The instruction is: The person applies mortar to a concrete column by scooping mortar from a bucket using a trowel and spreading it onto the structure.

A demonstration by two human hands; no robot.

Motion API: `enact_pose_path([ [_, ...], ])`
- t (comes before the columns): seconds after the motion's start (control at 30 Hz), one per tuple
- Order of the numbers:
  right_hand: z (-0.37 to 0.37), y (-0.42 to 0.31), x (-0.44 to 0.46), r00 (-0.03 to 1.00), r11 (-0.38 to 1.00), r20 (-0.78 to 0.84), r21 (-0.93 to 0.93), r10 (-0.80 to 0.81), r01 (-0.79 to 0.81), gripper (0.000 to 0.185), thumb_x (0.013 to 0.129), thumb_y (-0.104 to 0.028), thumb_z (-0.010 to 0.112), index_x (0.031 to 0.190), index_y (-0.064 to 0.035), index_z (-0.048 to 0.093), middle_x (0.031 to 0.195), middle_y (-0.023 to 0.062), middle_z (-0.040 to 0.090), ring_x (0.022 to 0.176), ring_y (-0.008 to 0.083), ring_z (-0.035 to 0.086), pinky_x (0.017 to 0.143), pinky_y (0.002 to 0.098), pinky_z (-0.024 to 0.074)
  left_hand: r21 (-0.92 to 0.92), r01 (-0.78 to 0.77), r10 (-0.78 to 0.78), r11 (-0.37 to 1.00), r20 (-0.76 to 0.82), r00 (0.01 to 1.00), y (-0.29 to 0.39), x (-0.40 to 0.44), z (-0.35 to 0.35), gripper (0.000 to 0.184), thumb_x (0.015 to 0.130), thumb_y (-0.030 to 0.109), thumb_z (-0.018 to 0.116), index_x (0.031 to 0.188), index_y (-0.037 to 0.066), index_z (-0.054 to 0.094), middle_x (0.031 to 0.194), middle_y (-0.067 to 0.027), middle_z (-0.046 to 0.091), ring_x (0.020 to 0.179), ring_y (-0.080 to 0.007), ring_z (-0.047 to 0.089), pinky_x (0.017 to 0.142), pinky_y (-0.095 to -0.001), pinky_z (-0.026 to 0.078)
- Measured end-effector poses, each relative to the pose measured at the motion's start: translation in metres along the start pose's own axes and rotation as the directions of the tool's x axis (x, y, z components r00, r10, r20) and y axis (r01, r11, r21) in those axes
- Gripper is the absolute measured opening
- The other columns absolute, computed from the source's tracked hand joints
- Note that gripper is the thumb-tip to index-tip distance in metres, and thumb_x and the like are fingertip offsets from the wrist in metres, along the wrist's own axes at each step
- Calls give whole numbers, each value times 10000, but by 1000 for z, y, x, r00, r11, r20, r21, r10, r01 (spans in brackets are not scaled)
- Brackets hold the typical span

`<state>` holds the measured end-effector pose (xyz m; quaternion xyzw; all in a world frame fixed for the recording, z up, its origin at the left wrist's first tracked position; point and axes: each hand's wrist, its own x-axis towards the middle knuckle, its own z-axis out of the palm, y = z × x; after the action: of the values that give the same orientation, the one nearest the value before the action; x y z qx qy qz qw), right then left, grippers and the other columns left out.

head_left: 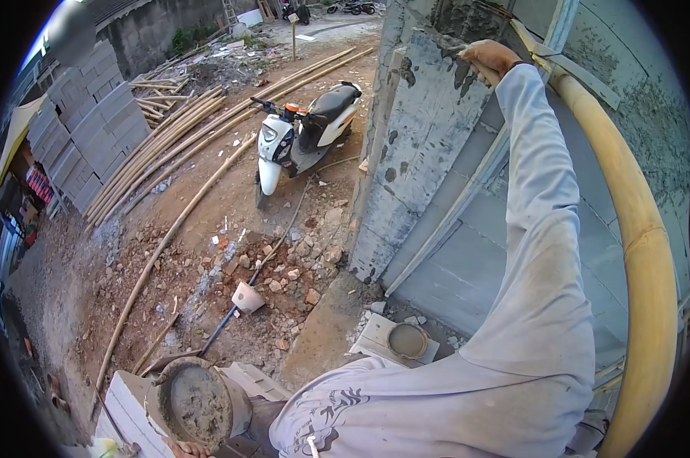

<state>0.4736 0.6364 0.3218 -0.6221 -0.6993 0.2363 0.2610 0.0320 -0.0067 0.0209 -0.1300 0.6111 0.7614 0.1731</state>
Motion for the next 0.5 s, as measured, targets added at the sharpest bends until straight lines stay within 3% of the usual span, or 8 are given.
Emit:
enact_pose_path([
  [0.03,29,-16,-20,991,987,38,-91,-126,129,209,869,-270,573,810,-71,547,638,-6,463,504,122,424,477,287,386,-18,-8,7,1000,-23,1000,1,2,-2,446,978,407,435,608,172,355,498,50,276,385,-67,223,359,-241,194],
  [0.1,92,-48,-61,952,976,212,41,-219,215,177,842,-215,605,807,-53,544,629,-5,462,512,120,434,469,271,376,-50,-12,8,999,-67,998,2,4,-8,445,979,400,444,605,178,348,494,59,266,377,-57,212,348,-235,181],
  [0.17,162,-69,-87,839,911,400,-23,-370,413,164,809,-161,637,911,-49,572,644,-8,481,522,79,455,442,247,379,-29,-85,83,996,-51,995,-6,3,-12,453,974,406,459,597,181,351,495,61,266,379,-49,213,349,-233,179],
  [0.2,200,-82,-105,731,877,528,56,-431,476,265,771,-153,663,988,-18,594,638,10,487,570,92,493,489,272,414,-22,-56,54,998,-81,995,-2,-8,0,460,968,418,468,589,184,355,491,64,266,385,-53,216,359,-240,178],
  [0.27,269,-120,-165,348,434,560,24,-752,901,297,735,-170,679,986,-35,592,777,134,605,746,273,609,646,363,476,-15,-112,111,994,-37,993,-5,-9,-5,497,952,451,486,560,182,343,473,63,268,388,-62,231,376,-250,178],
  [0.33,339,-145,-223,105,223,613,118,-783,968,330,732,-182,695,1006,-46,569,837,137,587,768,337,596,665,397,481,45,-129,132,991,-76,988,-6,-14,-2,492,922,468,534,574,168,359,480,58,285,396,-70,246,394,-241,194],
  [0.4,382,-174,-286,40,100,715,42,-698,994,384,748,-196,691,1073,-75,526,891,145,576,779,347,607,661,438,485,16,-76,77,997,-91,993,-4,-17,-1,503,911,476,549,569,157,365,482,51,289,410,-71,255,409,-239,195],
  [0.5,441,-190,-345,-124,-147,752,36,-648,988,261,778,-209,607,986,-60,553,785,138,605,657,300,626,582,404,493,-12,-56,55,998,-73,996,-7,-16,-11,494,910,468,556,579,156,363,493,49,300,427,-69,265,421,-235,201],
])
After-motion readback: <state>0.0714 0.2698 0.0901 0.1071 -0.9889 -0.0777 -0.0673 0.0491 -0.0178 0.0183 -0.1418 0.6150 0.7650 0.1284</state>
